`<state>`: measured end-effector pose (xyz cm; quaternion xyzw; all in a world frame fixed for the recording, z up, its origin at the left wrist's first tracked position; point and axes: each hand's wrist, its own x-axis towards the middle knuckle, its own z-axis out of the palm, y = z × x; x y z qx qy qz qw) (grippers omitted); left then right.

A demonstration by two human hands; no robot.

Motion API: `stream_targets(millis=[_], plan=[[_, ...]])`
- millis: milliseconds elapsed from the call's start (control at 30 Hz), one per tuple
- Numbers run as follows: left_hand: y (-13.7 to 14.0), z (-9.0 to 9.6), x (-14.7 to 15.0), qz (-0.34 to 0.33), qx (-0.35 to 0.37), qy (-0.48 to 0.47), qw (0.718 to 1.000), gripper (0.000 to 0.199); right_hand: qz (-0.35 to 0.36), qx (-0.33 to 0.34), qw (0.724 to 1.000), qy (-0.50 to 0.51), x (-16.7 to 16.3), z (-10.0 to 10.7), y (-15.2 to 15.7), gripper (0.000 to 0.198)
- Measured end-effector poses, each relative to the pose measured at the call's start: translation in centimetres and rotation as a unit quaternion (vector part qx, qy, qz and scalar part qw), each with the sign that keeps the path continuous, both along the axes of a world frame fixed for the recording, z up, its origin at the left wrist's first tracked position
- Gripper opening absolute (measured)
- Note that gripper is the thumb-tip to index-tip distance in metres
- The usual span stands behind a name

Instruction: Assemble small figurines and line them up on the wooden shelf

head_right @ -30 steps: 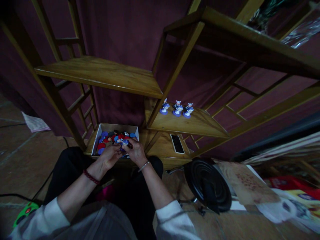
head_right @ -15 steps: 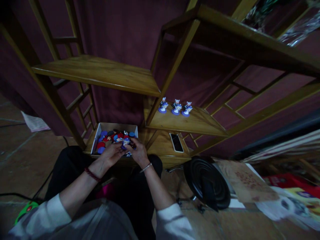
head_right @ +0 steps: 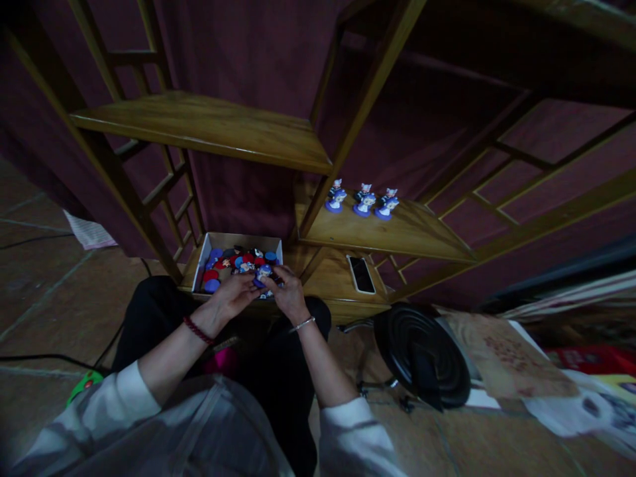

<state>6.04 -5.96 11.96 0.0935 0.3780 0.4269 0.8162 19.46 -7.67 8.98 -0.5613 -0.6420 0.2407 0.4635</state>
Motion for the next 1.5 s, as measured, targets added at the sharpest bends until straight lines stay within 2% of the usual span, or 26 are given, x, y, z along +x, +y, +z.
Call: stream_targets(millis=[400, 733, 1067, 1500], plan=[[-0.1, -0.5, 0.1, 0.007, -0.017, 0.020, 1.000, 0.020, -0.017, 0.002, 1.000, -0.012, -0.1, -0.6, 0.1, 0.023], [-0.1, 0.8, 1.0, 0.017, -0.012, 0.042, 0.999, 0.021, -0.007, -0.009, 1.000, 0.008, 0.4, -0.1, -0.1, 0.021], [0.0, 1.7, 1.2, 0.009, 0.033, 0.066, 0.997, 0.018, -0.007, 0.012, 1.000, -0.001, 0.7, 1.8, -0.3, 0.018], [-1.0, 3.1, 1.9, -0.056, 0.096, 0.098, 0.989, 0.018, -0.029, 0.004, 0.999, 0.032, 2.6, 3.7, -1.5, 0.021]])
